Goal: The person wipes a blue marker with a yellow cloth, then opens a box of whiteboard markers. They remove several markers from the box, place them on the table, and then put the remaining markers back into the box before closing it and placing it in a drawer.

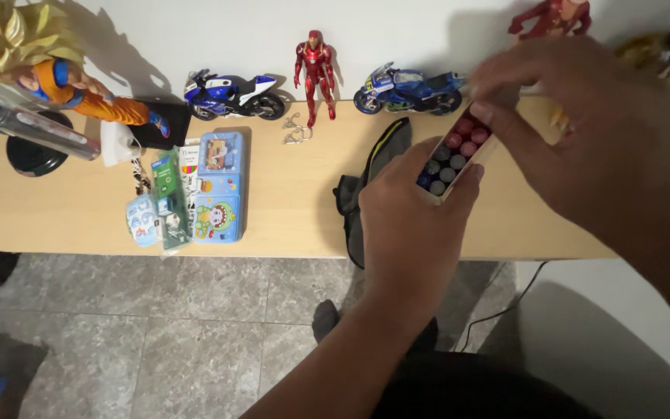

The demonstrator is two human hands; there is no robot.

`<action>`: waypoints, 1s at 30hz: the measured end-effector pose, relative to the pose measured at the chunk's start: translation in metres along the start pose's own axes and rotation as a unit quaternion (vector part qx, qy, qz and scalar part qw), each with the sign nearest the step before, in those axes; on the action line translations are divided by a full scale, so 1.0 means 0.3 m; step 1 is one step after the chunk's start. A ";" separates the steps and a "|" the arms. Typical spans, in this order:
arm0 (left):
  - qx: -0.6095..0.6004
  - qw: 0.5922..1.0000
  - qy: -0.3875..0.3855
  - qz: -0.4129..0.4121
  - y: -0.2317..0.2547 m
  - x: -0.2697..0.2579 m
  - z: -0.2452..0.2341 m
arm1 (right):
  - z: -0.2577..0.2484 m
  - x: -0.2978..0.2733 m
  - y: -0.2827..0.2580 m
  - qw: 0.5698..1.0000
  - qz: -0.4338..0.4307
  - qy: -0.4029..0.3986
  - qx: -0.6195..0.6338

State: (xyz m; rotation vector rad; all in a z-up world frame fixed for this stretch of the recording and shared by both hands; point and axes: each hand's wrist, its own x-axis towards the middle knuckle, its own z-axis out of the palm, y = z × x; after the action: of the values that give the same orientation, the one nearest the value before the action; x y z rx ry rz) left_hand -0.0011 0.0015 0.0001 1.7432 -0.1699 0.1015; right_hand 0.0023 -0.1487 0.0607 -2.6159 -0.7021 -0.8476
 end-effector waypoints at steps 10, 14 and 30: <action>0.015 1.000 -0.011 0.005 -0.017 -0.024 -0.063 | -0.024 -0.082 -0.042 0.994 0.049 -0.040 -0.092; 0.008 1.000 -0.021 -0.002 -0.015 -0.019 -0.067 | 0.002 -0.066 -0.105 0.985 0.038 -0.074 -0.152; 0.027 0.998 -0.020 -0.045 -0.009 -0.045 -0.003 | 0.371 -0.865 0.512 0.893 0.371 -0.246 -0.063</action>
State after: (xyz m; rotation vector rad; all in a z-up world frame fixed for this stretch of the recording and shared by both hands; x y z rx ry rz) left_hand -0.0139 0.0038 -0.0045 1.8042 -0.1180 0.0046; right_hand -0.0470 -0.3228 -0.2049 -2.8709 0.2940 0.0034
